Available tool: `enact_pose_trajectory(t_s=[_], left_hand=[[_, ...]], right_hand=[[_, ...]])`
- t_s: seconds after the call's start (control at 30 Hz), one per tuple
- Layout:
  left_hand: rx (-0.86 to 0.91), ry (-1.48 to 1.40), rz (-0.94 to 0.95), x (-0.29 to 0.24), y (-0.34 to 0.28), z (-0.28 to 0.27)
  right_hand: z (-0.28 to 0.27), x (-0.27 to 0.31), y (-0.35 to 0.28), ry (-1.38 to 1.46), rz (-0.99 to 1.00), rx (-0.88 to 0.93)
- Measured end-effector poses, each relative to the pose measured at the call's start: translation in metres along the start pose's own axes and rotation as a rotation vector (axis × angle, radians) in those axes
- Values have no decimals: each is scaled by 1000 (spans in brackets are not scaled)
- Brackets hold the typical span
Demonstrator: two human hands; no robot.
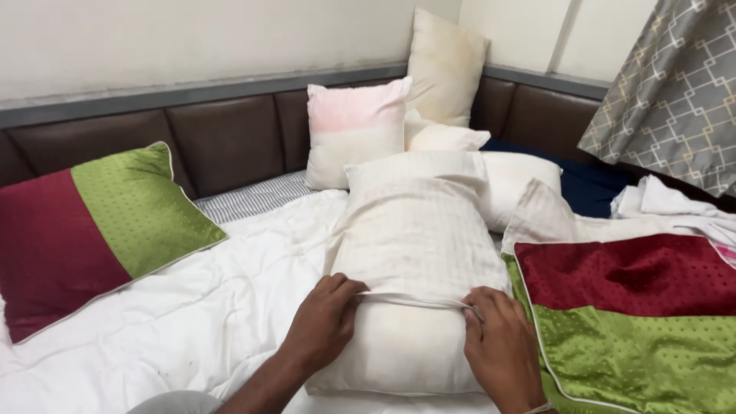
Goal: The person inserts a pillow into a white pillowcase, then places a second pillow into a green and red pillowcase. They smooth the fabric and arrange the pillows on the bed.
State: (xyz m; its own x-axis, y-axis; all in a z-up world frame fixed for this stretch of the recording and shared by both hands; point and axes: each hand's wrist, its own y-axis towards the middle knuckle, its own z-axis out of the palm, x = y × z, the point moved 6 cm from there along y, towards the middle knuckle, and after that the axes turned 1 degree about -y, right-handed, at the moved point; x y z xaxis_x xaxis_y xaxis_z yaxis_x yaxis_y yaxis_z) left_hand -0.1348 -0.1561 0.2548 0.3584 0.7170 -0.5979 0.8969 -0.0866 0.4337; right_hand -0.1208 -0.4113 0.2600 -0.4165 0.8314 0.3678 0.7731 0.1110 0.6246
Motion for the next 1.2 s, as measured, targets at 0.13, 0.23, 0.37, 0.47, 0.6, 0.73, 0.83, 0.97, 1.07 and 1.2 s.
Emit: enact_pose_trajectory(t_s=[0.13,0.23,0.37,0.47,0.6,0.73,0.83,0.97,1.07,1.2], left_hand=[[-145,32,4,-4,-10,-3],[-174,64,-119,-11,-2,-4],[252,363,-410,-33,-5,0],[452,409,-459,-84,-5,-5],[451,364,-350,-118,1,-8],[298,375,-292,-57,2,3],[252,247,-339,6,-10,12],[74,176,-182,83,11,41],[-103,-95,-396,72,16,18],[-122,-531,-745,62,29,14]], right_hand=[[6,-24,-7,-12,78,-10],[15,-75,-5,-124,237,43],[38,-158,-13,345,499,32],[5,-146,-13,697,521,-81],[-10,-133,-6,620,329,-74],[40,-205,-24,543,639,100],[69,-240,-40,548,696,352],[100,-295,-52,283,662,513],[133,-329,-45,416,482,343],[213,-455,-38,926,696,40]])
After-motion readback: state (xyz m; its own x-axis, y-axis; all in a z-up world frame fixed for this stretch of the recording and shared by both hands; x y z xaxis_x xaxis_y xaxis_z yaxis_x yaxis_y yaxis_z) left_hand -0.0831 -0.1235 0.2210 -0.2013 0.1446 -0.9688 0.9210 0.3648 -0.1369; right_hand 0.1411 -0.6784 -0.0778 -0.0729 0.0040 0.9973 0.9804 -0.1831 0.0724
